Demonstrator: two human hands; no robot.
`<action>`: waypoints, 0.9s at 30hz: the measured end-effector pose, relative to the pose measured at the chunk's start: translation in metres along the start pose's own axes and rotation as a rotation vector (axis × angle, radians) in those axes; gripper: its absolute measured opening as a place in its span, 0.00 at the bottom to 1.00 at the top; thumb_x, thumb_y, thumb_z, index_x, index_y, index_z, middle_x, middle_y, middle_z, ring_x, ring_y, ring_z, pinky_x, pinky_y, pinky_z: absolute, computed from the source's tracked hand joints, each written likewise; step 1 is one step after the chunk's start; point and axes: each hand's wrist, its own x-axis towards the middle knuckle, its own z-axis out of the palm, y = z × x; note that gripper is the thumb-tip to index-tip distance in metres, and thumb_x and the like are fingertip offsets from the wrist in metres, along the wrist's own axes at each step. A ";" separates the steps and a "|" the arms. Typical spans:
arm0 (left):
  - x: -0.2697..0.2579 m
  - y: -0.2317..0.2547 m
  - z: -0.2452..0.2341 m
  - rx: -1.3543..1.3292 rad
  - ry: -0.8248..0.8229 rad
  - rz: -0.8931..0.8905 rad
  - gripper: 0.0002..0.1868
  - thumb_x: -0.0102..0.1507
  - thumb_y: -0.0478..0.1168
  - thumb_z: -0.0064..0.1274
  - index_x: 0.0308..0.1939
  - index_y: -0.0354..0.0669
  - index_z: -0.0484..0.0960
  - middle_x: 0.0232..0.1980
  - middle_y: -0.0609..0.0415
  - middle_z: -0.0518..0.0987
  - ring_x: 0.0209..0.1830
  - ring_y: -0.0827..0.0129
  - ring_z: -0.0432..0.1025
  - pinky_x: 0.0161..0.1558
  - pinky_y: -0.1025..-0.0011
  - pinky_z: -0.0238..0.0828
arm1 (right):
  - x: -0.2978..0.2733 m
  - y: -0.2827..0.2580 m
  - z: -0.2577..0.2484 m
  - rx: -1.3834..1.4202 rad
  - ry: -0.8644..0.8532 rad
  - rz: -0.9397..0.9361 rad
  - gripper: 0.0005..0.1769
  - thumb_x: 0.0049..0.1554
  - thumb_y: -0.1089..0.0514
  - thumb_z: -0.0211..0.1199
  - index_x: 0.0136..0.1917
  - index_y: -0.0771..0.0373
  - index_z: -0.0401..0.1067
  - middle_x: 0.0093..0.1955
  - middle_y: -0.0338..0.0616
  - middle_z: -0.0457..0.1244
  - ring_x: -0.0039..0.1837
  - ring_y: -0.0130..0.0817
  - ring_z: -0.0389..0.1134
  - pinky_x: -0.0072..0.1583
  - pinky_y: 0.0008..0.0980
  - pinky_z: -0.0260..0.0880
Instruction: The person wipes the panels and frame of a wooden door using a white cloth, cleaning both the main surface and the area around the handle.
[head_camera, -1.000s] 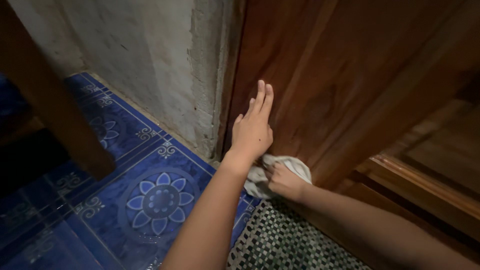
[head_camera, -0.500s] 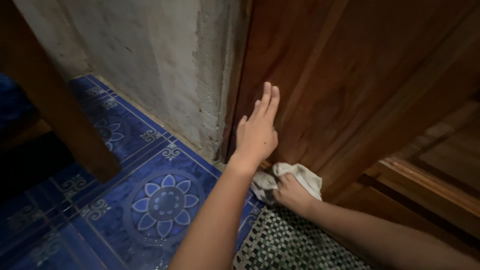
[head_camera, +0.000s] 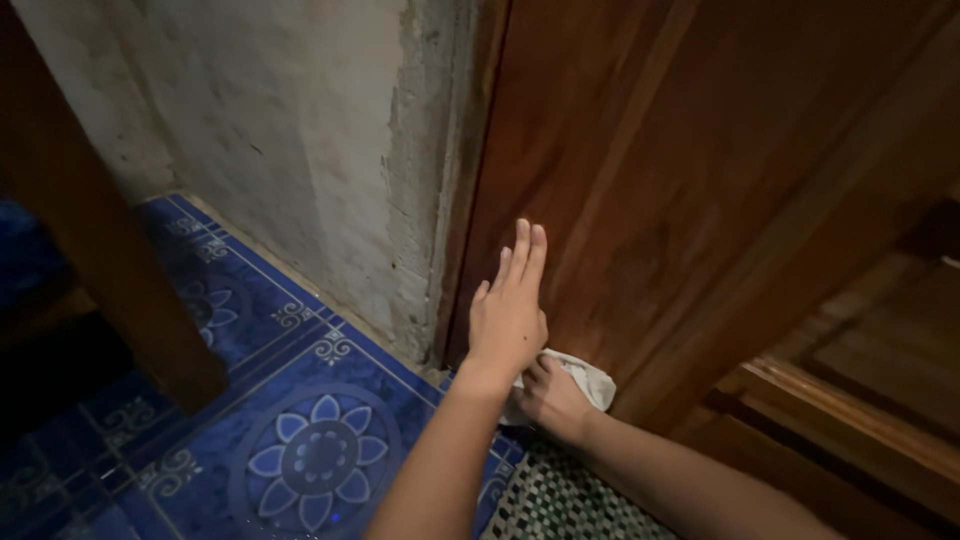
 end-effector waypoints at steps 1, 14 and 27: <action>-0.001 -0.001 0.001 -0.001 0.002 0.001 0.54 0.54 0.28 0.52 0.82 0.50 0.43 0.86 0.52 0.44 0.78 0.52 0.58 0.61 0.48 0.68 | 0.009 -0.001 -0.001 -0.033 0.028 0.020 0.13 0.50 0.55 0.58 0.43 0.65 0.78 0.50 0.47 0.69 0.64 0.49 0.62 0.68 0.51 0.56; 0.004 0.001 -0.013 -0.006 -0.043 -0.003 0.53 0.55 0.28 0.51 0.81 0.51 0.44 0.85 0.52 0.44 0.77 0.52 0.58 0.61 0.45 0.67 | -0.040 -0.041 -0.003 -0.131 -0.371 0.093 0.19 0.59 0.51 0.53 0.52 0.68 0.74 0.66 0.69 0.62 0.74 0.61 0.56 0.67 0.49 0.54; 0.004 0.004 -0.006 0.007 -0.097 -0.047 0.54 0.56 0.30 0.53 0.81 0.53 0.41 0.85 0.55 0.40 0.79 0.54 0.55 0.61 0.45 0.68 | -0.035 -0.037 0.001 -0.047 -0.309 0.097 0.19 0.62 0.53 0.49 0.55 0.67 0.75 0.75 0.70 0.53 0.76 0.56 0.51 0.71 0.49 0.50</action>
